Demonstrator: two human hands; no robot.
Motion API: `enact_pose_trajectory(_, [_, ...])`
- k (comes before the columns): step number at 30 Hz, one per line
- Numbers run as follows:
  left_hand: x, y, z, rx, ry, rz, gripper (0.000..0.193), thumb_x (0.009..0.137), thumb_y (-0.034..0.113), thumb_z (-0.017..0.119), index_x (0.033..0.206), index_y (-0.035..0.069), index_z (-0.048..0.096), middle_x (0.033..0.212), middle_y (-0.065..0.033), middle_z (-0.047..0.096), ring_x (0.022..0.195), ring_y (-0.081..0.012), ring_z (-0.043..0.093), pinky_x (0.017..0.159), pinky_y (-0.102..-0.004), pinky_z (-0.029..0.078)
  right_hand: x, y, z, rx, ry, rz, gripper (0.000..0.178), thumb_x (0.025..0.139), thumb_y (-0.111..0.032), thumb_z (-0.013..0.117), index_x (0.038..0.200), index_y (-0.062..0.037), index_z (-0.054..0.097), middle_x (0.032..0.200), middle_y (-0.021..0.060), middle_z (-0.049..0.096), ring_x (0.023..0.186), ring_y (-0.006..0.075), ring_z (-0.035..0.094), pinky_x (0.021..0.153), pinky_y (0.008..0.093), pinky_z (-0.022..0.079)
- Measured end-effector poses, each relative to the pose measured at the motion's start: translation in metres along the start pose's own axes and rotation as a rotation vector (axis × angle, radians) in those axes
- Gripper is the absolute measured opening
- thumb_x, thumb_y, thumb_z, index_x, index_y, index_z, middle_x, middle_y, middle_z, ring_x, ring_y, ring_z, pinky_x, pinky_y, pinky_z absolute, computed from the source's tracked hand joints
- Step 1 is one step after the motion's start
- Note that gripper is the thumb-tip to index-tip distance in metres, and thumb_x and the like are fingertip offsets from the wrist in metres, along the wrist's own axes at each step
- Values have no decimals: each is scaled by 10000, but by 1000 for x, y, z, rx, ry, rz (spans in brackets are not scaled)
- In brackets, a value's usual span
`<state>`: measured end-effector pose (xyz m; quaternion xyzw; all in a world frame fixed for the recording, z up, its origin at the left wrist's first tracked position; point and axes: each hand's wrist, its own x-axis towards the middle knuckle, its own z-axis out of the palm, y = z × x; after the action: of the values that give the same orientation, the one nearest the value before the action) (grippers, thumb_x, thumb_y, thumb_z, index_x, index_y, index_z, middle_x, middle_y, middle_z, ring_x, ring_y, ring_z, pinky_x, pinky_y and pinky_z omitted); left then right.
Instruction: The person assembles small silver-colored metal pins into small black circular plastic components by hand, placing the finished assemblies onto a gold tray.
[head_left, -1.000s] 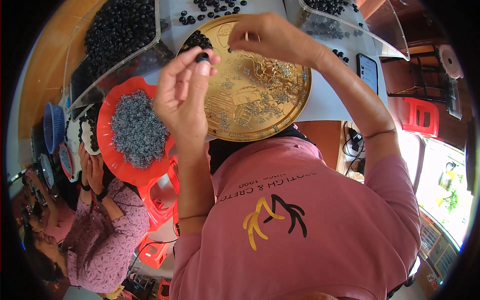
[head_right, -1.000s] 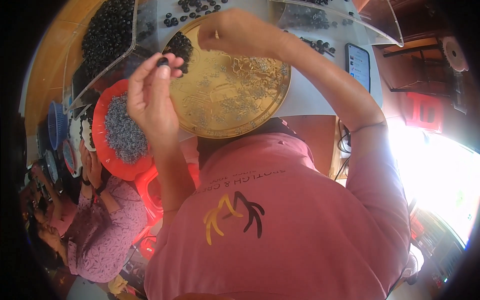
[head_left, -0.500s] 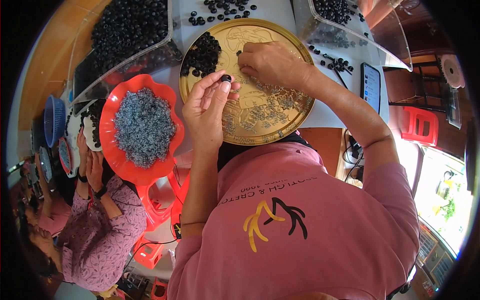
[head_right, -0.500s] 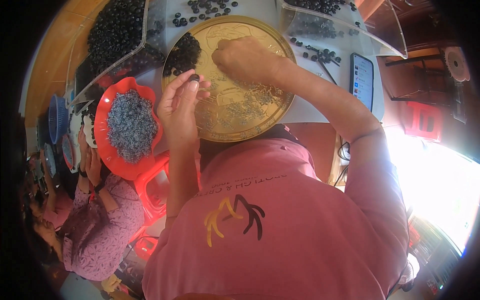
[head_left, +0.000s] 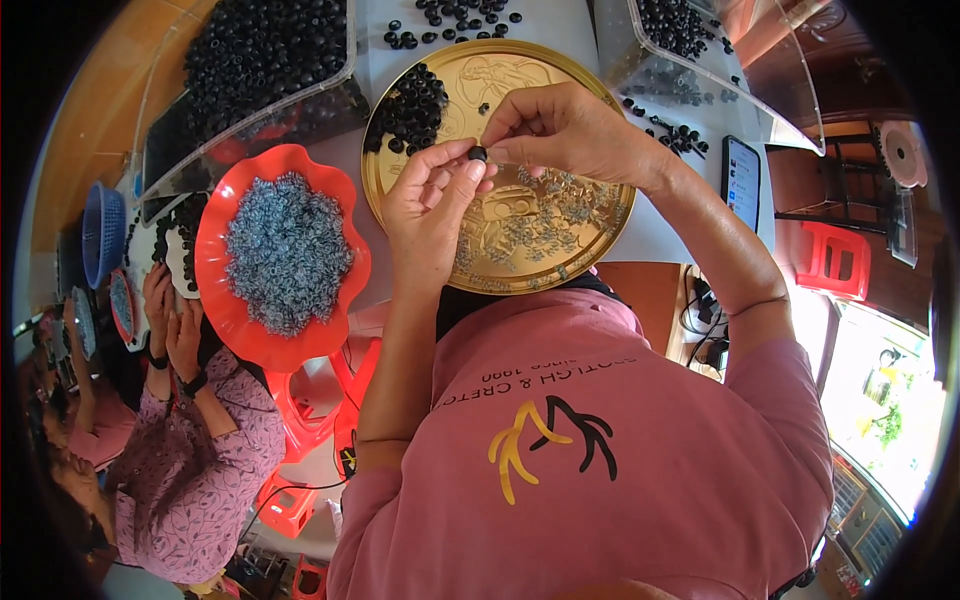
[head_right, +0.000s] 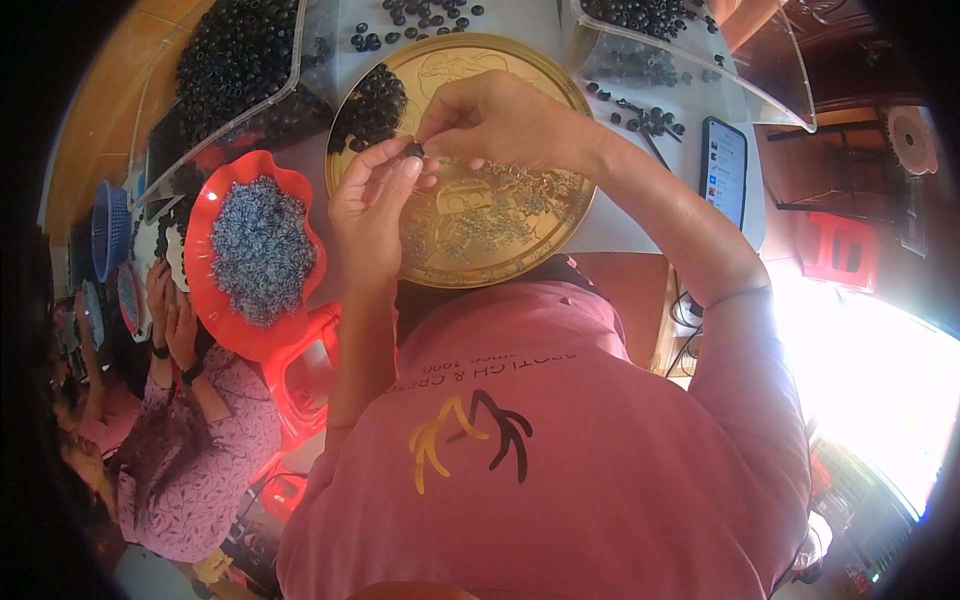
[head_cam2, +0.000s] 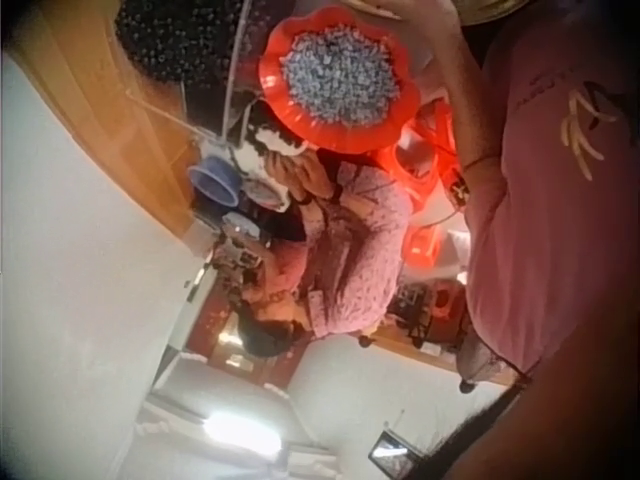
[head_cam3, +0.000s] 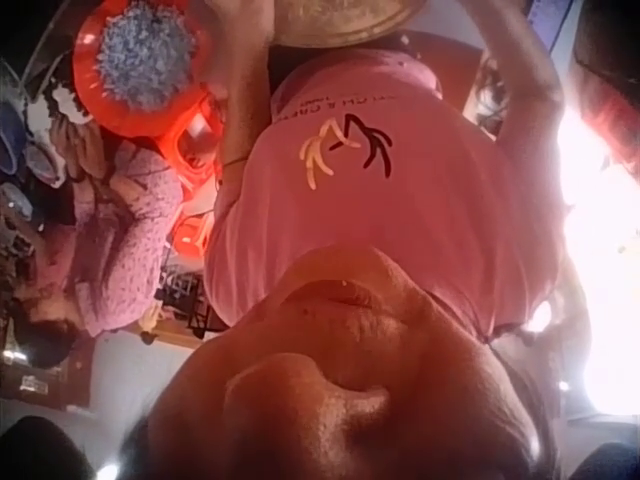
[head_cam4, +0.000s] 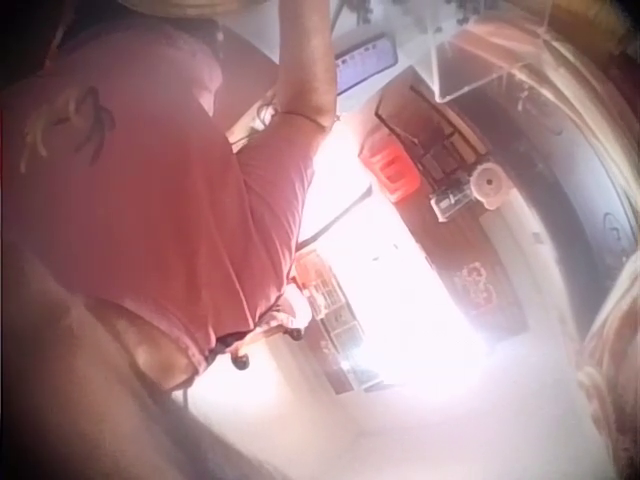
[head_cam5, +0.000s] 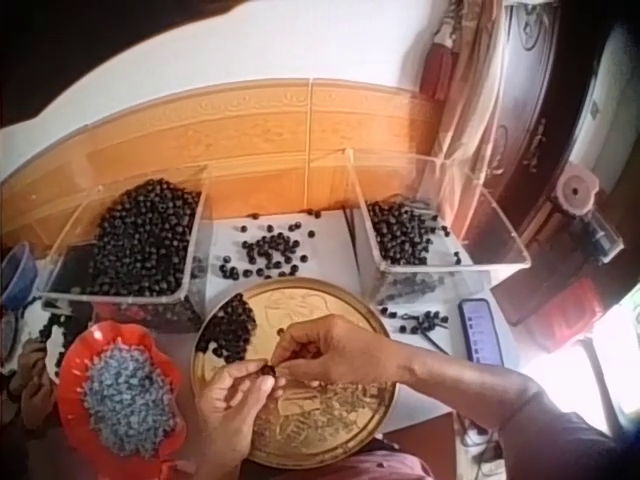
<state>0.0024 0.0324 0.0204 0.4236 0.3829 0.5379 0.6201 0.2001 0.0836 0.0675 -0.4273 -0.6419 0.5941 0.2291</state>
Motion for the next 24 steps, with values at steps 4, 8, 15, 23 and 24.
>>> enact_pose_trajectory(4, [-4, -6, -7, 75, -75, 61, 238, 949, -26, 632, 1178, -85, 601, 1048, -125, 673, 949, -163, 683, 827, -277, 578, -5, -4, 1, 24, -52, 70, 172, 928, -104, 705, 1042, 13, 650, 927, 35, 688, 764, 60, 610, 642, 207, 490])
enact_pose_trajectory(8, [-10, -6, -8, 1, -139, 34, 239, 946, -41, 627, 1178, -92, 604, 1025, -134, 691, 936, -162, 687, 833, -274, 576, -12, -2, -1, 161, -84, 103, 218, 894, -161, 725, 1021, -5, 643, 902, 66, 720, 814, 106, 646, 678, 249, 495])
enact_pose_trajectory(15, [-24, -9, -14, -92, -167, -64, 232, 936, -41, 639, 1161, -91, 611, 1044, -133, 684, 949, -167, 682, 844, -281, 571, -18, 7, 13, 275, -120, 117, 214, 897, -145, 747, 1016, -7, 635, 900, 72, 717, 812, 110, 654, 661, 240, 487])
enact_pose_trajectory(23, [-28, -5, -16, -114, -218, -28, 190, 912, -48, 666, 1098, -79, 644, 1021, -108, 688, 943, -153, 676, 852, -268, 552, -15, 4, 12, 206, -153, 164, 261, 861, -191, 799, 993, -28, 643, 848, 42, 705, 687, 70, 594, 576, 217, 432])
enact_pose_trajectory(24, [-28, -4, -17, -116, -215, -27, 190, 912, -48, 666, 1098, -79, 644, 1021, -108, 688, 943, -153, 676, 852, -268, 552, -15, 4, 12, 204, -156, 166, 261, 861, -191, 799, 993, -28, 643, 848, 42, 705, 687, 70, 594, 576, 217, 432])
